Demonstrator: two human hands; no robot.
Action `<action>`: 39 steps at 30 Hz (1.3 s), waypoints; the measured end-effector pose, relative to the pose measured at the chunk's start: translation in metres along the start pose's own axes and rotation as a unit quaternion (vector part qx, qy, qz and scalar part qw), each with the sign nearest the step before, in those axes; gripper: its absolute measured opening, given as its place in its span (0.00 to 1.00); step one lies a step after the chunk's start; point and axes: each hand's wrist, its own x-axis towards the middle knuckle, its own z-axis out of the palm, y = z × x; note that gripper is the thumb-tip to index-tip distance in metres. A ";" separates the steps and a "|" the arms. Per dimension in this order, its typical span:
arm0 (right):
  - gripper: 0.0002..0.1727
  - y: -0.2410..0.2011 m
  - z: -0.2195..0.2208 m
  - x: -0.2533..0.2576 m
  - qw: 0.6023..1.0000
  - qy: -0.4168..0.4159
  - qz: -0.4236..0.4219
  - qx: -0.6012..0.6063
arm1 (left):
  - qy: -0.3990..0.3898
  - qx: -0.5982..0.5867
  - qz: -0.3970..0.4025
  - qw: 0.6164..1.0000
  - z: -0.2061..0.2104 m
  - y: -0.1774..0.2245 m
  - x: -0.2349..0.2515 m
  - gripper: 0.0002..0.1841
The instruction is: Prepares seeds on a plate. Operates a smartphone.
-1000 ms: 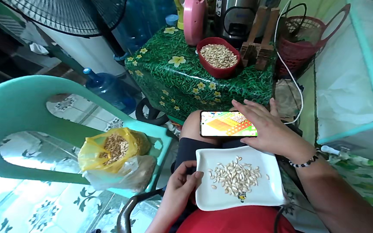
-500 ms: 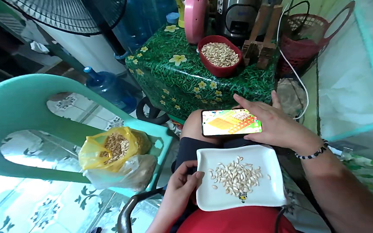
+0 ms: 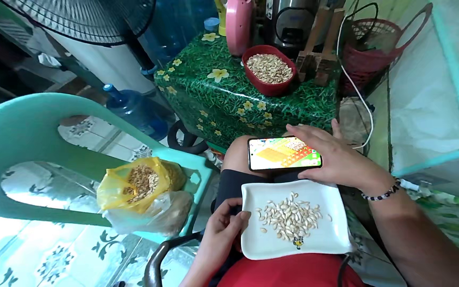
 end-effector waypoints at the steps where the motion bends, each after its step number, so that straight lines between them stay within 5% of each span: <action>1: 0.56 0.000 0.000 -0.002 1.000 0.014 -0.007 0.001 | 0.000 0.000 0.001 1.000 0.000 0.000 0.000 0.14; 5: 0.31 -0.001 0.007 -0.010 0.991 0.125 -0.040 0.011 | 0.000 0.002 -0.002 1.000 -0.001 0.000 0.001 0.14; 7: 0.26 -0.002 0.009 -0.013 0.988 0.147 -0.036 0.001 | -0.004 0.003 -0.004 1.000 -0.001 0.000 0.002 0.14; 24: 0.19 -0.004 0.021 -0.035 0.987 0.156 -0.045 -0.015 | 0.001 0.007 0.001 1.000 0.000 0.001 0.001 0.13; 39: 0.26 -0.005 0.015 -0.036 0.983 0.182 0.008 -0.021 | 0.005 0.025 0.018 1.000 0.001 -0.001 0.000 0.14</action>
